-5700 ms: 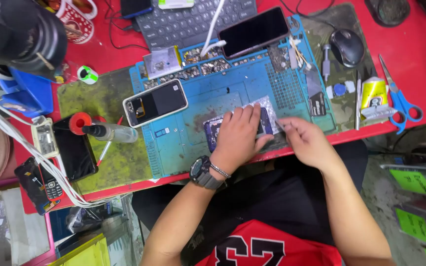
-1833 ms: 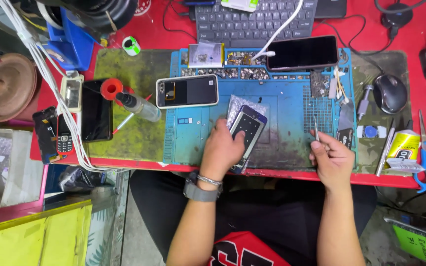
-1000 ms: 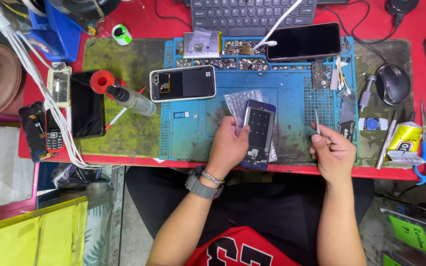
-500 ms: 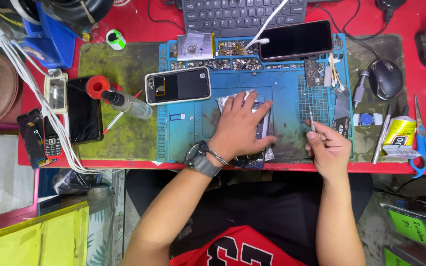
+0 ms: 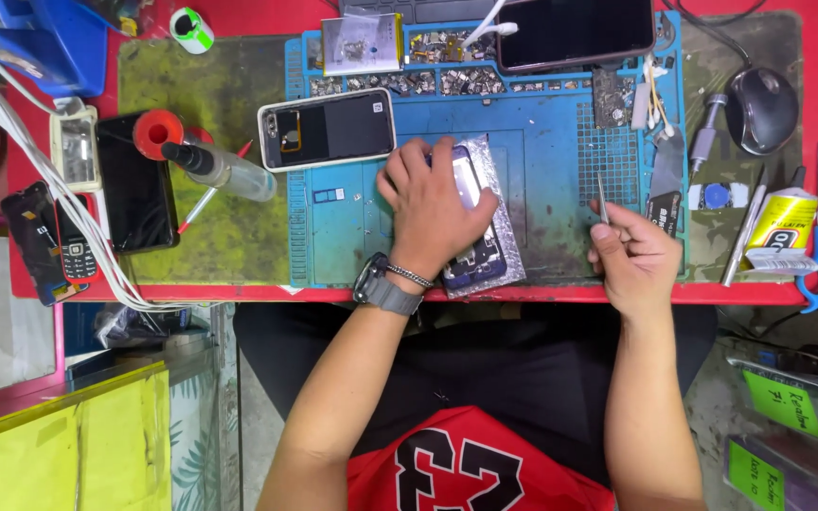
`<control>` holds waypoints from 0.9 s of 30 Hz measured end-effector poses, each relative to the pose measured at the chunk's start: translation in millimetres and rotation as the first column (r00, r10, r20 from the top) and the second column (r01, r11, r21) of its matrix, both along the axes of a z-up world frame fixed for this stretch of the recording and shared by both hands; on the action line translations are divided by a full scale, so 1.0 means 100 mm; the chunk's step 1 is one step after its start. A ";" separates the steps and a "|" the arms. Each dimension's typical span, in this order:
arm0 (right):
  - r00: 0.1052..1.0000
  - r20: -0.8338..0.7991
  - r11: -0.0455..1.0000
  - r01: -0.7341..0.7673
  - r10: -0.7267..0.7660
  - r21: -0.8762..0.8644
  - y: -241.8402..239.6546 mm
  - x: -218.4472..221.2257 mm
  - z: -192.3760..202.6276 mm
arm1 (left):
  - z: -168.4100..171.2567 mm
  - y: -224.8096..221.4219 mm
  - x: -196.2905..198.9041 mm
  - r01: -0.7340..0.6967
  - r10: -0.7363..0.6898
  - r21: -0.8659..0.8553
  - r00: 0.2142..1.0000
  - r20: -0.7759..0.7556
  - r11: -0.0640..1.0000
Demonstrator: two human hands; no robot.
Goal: Using a thin metal tool to scrape away excess adhesive from the frame of a mobile phone.
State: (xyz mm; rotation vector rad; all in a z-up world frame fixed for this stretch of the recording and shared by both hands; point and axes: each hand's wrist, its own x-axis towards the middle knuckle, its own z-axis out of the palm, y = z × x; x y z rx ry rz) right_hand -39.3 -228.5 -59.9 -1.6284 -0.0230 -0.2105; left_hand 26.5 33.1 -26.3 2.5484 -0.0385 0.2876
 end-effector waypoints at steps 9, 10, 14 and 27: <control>0.977 -0.213 0.833 -0.104 -0.017 -0.544 0.52 -0.77 0.76 | 0.47 0.22 -0.23 0.339 -0.361 -0.190 0.928 -0.095 0.921; 0.976 -0.218 0.833 -0.103 -0.022 -0.543 0.55 -0.81 0.79 | 0.47 0.23 -0.25 0.343 -0.366 -0.192 0.925 -0.100 0.920; 0.960 -0.281 0.792 -0.183 0.015 -0.582 0.66 -0.89 0.90 | 0.42 0.27 -0.28 0.429 -0.414 -0.007 0.867 -0.277 0.903; 0.959 -0.272 0.730 -0.239 0.075 -0.640 0.76 -0.84 1.04 | 0.45 0.29 -0.24 0.488 -0.427 0.094 0.829 -0.362 0.868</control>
